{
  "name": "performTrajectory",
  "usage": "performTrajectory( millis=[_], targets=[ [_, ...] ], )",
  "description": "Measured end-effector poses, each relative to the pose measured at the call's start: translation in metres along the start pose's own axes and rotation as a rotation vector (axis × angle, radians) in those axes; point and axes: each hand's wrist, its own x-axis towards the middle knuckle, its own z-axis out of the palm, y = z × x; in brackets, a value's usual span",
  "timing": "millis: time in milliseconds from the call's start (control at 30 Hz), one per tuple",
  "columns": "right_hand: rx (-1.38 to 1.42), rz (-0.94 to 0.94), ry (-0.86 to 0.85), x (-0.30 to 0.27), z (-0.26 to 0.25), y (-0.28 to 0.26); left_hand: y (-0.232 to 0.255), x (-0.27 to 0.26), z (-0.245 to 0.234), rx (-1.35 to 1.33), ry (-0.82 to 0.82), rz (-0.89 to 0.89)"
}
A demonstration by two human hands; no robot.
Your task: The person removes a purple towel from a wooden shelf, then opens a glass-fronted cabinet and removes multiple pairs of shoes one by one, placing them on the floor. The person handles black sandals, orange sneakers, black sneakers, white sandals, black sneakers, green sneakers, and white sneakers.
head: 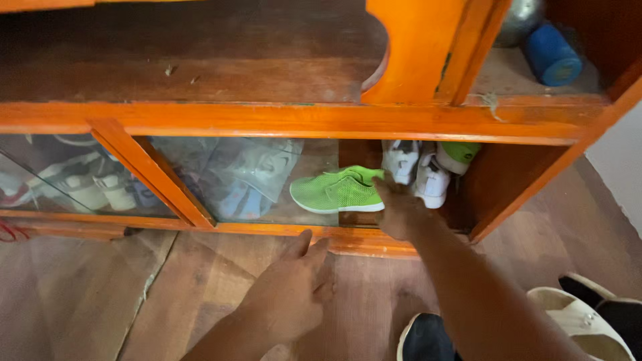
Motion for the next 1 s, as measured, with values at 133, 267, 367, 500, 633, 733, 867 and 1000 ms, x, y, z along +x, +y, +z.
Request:
performTrajectory(
  millis=[133,267,367,500,633,733,867,1000],
  targets=[
    [-0.001,0.081,0.127,0.008,0.020,-0.012,-0.005,-0.002,-0.009,-0.008,0.011,-0.033],
    [-0.210,0.286,0.125,0.006,0.022,-0.010,0.003,-0.001,-0.016,-0.020,0.142,0.065],
    [-0.072,0.288,0.232,0.005,0.021,0.023,0.006,0.001,-0.011,-0.021,0.150,0.119],
    [-0.188,-0.086,0.445,0.023,-0.002,0.110,0.002,0.000,0.001,-0.022,0.028,0.009],
    [-0.063,0.080,0.223,0.053,-0.026,0.174,0.007,0.002,0.008,-0.044,0.010,0.053],
    [-0.246,-0.066,0.126,0.075,-0.032,0.191,0.015,0.004,0.009,-0.035,0.026,0.101],
    [0.243,0.162,0.111,0.087,-0.039,0.191,0.042,0.013,0.000,-0.051,0.009,-0.043],
    [0.357,0.107,0.110,0.078,-0.036,0.181,0.072,0.035,-0.004,-0.023,0.105,0.078]
  ],
)
